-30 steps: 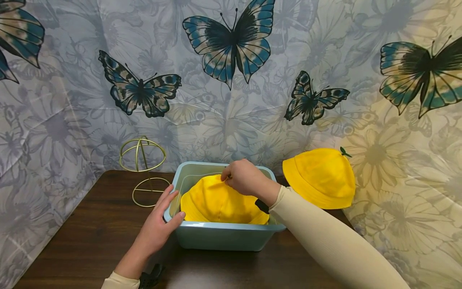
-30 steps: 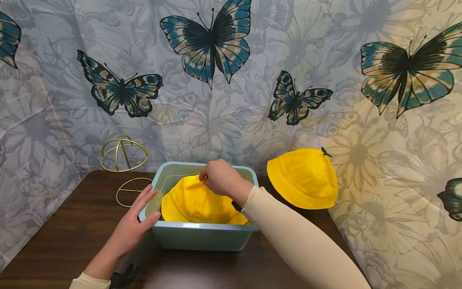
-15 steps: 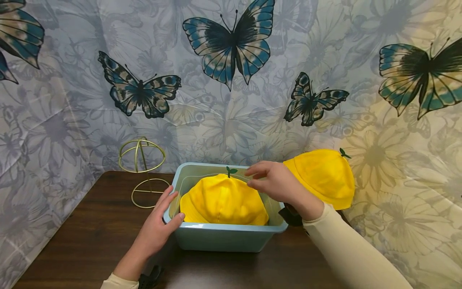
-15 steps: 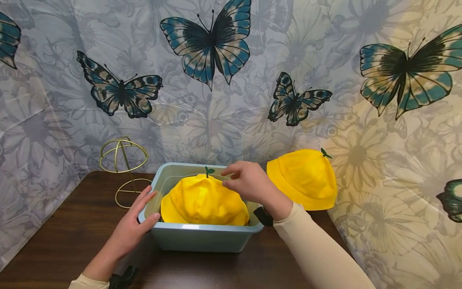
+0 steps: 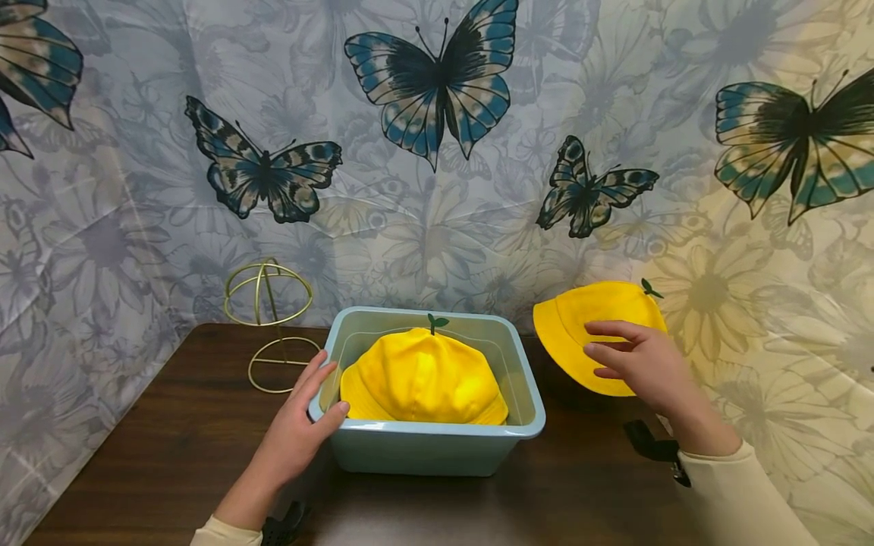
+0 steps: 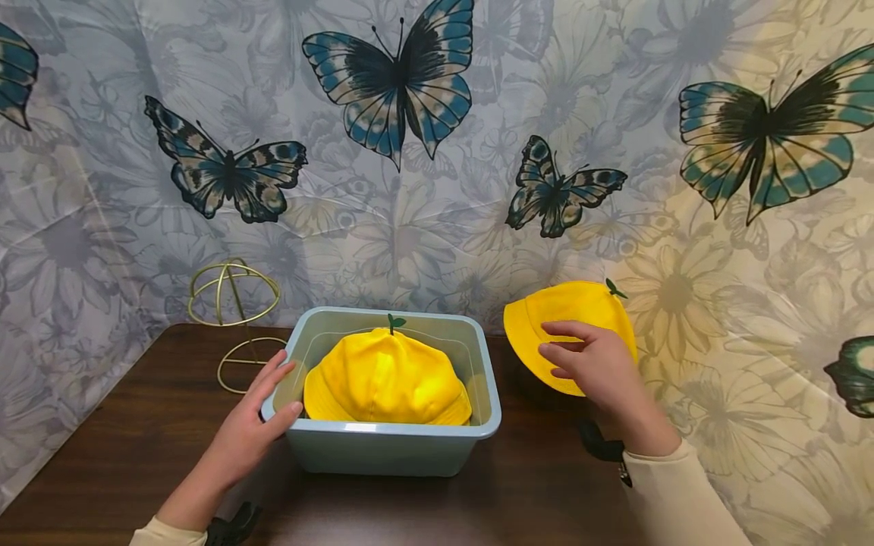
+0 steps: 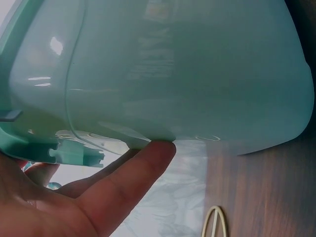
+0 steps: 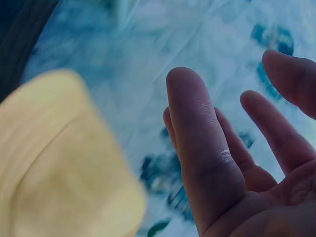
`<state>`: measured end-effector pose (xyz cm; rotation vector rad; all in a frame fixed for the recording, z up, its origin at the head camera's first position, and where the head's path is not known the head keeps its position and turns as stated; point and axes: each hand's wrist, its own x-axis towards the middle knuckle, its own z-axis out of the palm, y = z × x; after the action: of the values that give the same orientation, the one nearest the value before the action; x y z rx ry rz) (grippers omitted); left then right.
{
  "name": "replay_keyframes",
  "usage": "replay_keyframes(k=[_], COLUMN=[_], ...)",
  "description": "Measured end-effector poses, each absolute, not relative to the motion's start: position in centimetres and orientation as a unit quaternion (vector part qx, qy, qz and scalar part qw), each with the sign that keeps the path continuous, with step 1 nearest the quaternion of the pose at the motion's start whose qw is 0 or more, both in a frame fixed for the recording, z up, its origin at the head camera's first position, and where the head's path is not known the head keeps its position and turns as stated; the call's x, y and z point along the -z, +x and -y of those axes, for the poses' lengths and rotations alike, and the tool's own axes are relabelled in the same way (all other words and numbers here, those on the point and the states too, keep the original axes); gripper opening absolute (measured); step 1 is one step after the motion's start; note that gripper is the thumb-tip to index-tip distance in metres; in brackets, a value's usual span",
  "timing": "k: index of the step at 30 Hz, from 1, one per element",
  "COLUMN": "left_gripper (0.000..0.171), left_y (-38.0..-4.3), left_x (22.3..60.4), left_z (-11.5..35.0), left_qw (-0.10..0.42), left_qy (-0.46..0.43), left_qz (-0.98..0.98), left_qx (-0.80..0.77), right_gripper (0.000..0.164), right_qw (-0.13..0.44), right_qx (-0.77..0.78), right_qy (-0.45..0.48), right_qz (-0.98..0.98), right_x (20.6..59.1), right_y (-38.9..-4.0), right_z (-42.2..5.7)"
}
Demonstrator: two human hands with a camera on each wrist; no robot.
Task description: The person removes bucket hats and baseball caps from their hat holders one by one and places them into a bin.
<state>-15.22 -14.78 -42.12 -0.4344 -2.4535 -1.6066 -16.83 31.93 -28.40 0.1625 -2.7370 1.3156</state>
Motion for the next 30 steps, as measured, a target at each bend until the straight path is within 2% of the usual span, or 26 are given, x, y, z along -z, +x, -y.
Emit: replay_keyframes(k=[7,15,21,27,30], left_gripper=[0.061,0.061,0.062,0.061,0.061], left_y=[-15.3,-15.3,-15.3,-15.3,-15.3], left_x=[42.0,42.1,42.2,42.3,42.3], left_z=[14.8,14.8,14.8,14.8,14.8], left_qw=[0.087,0.09,0.092,0.093,0.093], left_qy=[-0.148,-0.146,-0.149,-0.152,-0.151], left_qz=[0.823,0.823,0.822,0.821,0.822], left_qx=[0.542,0.541,0.541,0.542,0.541], right_gripper=[0.065,0.059,0.077,0.074,0.075], right_qw=[0.069,0.083,0.067,0.059,0.056], right_qx=[-0.476,-0.629,-0.611,-0.612,-0.564], right_qy=[0.03,-0.018,-0.041,-0.024,-0.017], right_qz=[0.876,0.773,0.788,0.788,0.824], right_x=[30.0,30.1,29.4,28.9,28.5], right_y=[-17.3,-19.3,-20.8,-21.9,-22.7], right_z=[-38.3,-43.8,-45.7,-46.1,-45.8])
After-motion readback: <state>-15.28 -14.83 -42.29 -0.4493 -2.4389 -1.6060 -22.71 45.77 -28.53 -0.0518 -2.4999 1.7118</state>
